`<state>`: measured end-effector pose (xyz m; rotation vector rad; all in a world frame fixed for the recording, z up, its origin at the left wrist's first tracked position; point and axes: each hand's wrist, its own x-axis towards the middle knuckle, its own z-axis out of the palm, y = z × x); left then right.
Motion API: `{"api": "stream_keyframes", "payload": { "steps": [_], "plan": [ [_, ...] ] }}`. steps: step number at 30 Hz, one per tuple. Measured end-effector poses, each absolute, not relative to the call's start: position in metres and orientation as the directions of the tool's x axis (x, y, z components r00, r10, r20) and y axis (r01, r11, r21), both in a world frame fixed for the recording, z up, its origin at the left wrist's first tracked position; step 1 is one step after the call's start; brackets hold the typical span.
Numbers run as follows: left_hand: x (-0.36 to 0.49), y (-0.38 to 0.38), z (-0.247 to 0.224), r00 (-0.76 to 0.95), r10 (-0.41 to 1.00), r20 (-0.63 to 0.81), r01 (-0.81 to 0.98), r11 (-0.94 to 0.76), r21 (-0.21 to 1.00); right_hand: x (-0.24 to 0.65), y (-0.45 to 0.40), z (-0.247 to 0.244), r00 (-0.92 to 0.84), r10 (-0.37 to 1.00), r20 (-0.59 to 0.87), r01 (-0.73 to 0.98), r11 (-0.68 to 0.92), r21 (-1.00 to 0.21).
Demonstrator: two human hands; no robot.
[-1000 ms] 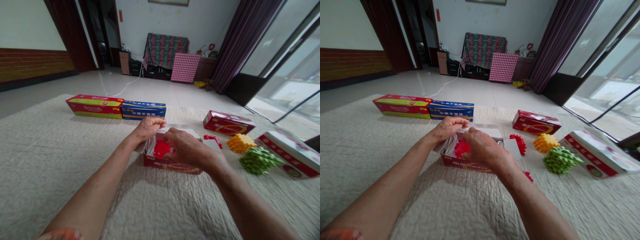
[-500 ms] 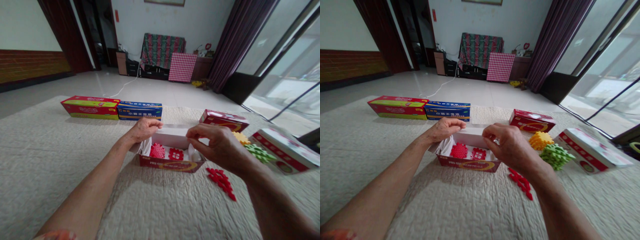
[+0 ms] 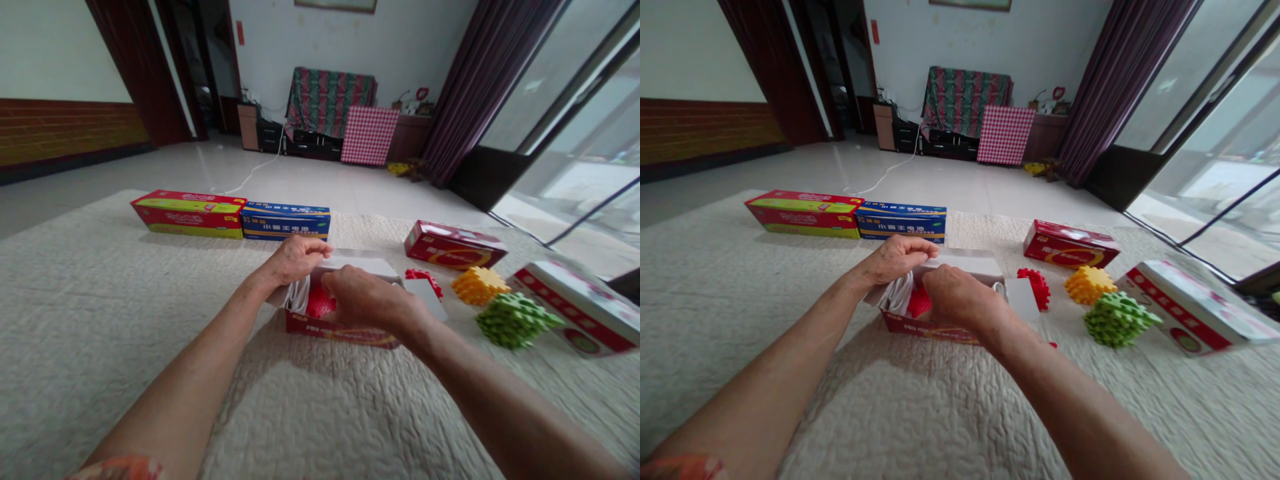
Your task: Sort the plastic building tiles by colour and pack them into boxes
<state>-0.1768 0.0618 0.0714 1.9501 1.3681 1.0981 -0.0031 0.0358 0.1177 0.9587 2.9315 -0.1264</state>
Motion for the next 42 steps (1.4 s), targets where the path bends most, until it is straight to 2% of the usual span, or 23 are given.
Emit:
{"api": "stream_keyframes", "payload": {
  "steps": [6, 12, 19, 26, 30, 34, 37, 42],
  "plan": [
    [-0.177, 0.062, 0.072, 0.163, 0.928, 0.335, 0.521, -0.369, 0.77, -0.005, 0.043, 0.103, -0.833, 0.551, -0.049, 0.553, 0.832, -0.051],
    [-0.174, 0.057, 0.078, 0.168, 0.933, 0.317, 0.548, -0.356, 0.757, 0.002, 0.046, 0.113, -0.863, 0.499, -0.074, 0.504, 0.861, -0.07],
    [-0.174, 0.058, 0.077, 0.171, 0.935, 0.311, 0.535, -0.354, 0.767, -0.002, 0.039, 0.116, -0.842, 0.533, -0.085, 0.536, 0.844, -0.008],
    [-0.175, 0.059, 0.075, 0.173, 0.935, 0.309, 0.523, -0.353, 0.776, 0.003, 0.045, 0.114, -0.879, 0.476, 0.02, 0.473, 0.876, -0.094],
    [-0.175, 0.059, 0.075, 0.181, 0.941, 0.286, 0.513, -0.338, 0.789, 0.038, 0.041, 0.129, -0.767, 0.572, 0.292, 0.536, 0.821, -0.198],
    [-0.176, 0.06, 0.075, 0.174, 0.939, 0.296, 0.524, -0.343, 0.78, 0.095, 0.033, 0.144, -0.51, 0.666, 0.545, 0.652, 0.712, -0.261],
    [-0.177, 0.061, 0.074, 0.161, 0.938, 0.308, 0.536, -0.345, 0.77, 0.135, 0.031, 0.136, -0.362, 0.754, 0.548, 0.773, 0.571, -0.275],
    [-0.178, 0.061, 0.073, 0.147, 0.949, 0.28, 0.544, -0.314, 0.778, 0.169, 0.043, 0.094, -0.436, 0.804, 0.405, 0.824, 0.537, -0.181]
  ]
}}
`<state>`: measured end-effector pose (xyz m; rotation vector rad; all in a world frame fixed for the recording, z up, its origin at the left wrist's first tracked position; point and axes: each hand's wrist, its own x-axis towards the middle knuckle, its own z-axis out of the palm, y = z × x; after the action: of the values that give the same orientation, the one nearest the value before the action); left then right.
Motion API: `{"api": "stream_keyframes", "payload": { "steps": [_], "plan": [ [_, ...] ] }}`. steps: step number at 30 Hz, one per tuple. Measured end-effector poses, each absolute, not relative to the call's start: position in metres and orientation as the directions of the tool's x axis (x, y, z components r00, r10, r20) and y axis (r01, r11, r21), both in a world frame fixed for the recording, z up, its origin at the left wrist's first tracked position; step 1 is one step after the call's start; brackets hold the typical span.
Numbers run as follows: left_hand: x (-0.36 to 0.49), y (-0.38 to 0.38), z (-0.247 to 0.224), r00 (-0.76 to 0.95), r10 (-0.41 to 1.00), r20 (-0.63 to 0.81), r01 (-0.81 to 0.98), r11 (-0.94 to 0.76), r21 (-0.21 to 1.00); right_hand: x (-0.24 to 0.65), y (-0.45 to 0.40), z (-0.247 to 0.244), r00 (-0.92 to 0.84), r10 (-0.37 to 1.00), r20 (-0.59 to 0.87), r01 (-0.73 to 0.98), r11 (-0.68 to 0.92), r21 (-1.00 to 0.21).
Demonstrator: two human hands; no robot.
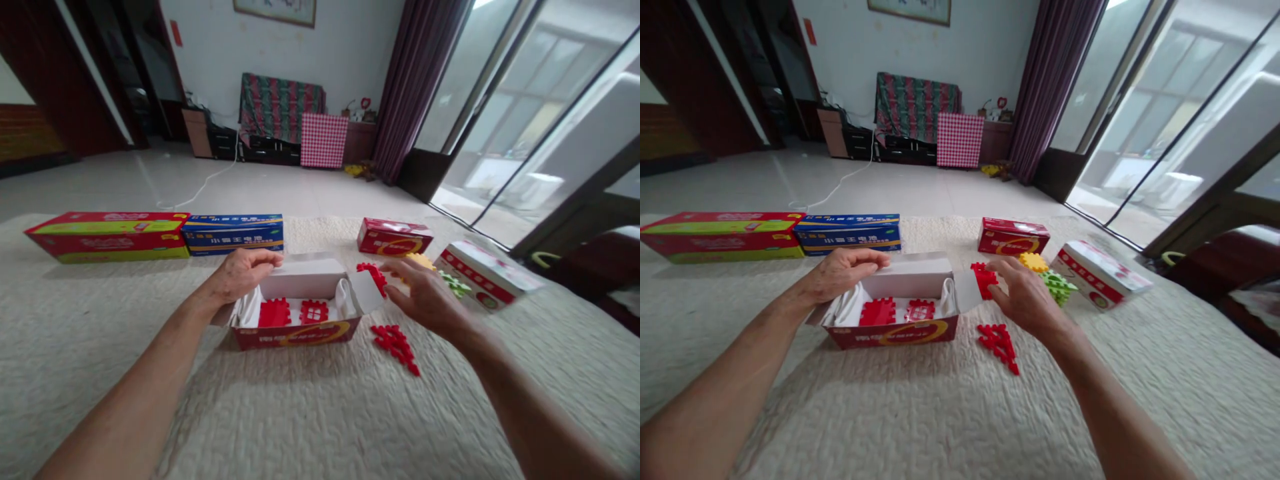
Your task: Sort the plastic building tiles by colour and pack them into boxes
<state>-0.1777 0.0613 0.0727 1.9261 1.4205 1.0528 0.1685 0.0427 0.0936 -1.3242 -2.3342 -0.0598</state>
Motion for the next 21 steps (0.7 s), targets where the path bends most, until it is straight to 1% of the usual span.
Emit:
{"api": "stream_keyframes", "payload": {
  "steps": [3, 6, 11, 15, 19, 21],
  "plan": [
    [-0.179, 0.06, 0.072, 0.121, 0.966, 0.23, 0.576, -0.257, 0.776, 0.17, 0.051, 0.07, -0.457, 0.815, 0.357, 0.831, 0.535, -0.156],
    [-0.181, 0.061, 0.071, 0.11, 0.973, 0.203, 0.604, -0.228, 0.764, 0.168, 0.055, 0.056, -0.42, 0.835, 0.356, 0.859, 0.492, -0.142],
    [-0.184, 0.062, 0.07, 0.113, 0.974, 0.197, 0.632, -0.224, 0.742, 0.167, 0.055, 0.046, -0.346, 0.867, 0.359, 0.903, 0.411, -0.123],
    [-0.181, 0.061, 0.073, 0.104, 0.977, 0.185, 0.636, -0.208, 0.743, 0.167, 0.055, 0.045, -0.358, 0.862, 0.36, 0.897, 0.424, -0.125],
    [-0.179, 0.06, 0.074, 0.102, 0.978, 0.183, 0.626, -0.206, 0.752, 0.169, 0.056, 0.05, -0.342, 0.863, 0.373, 0.893, 0.421, -0.156],
    [-0.18, 0.061, 0.073, 0.106, 0.977, 0.185, 0.626, -0.21, 0.751, 0.172, 0.056, 0.056, -0.325, 0.877, 0.355, 0.883, 0.416, -0.218]
  ]
}}
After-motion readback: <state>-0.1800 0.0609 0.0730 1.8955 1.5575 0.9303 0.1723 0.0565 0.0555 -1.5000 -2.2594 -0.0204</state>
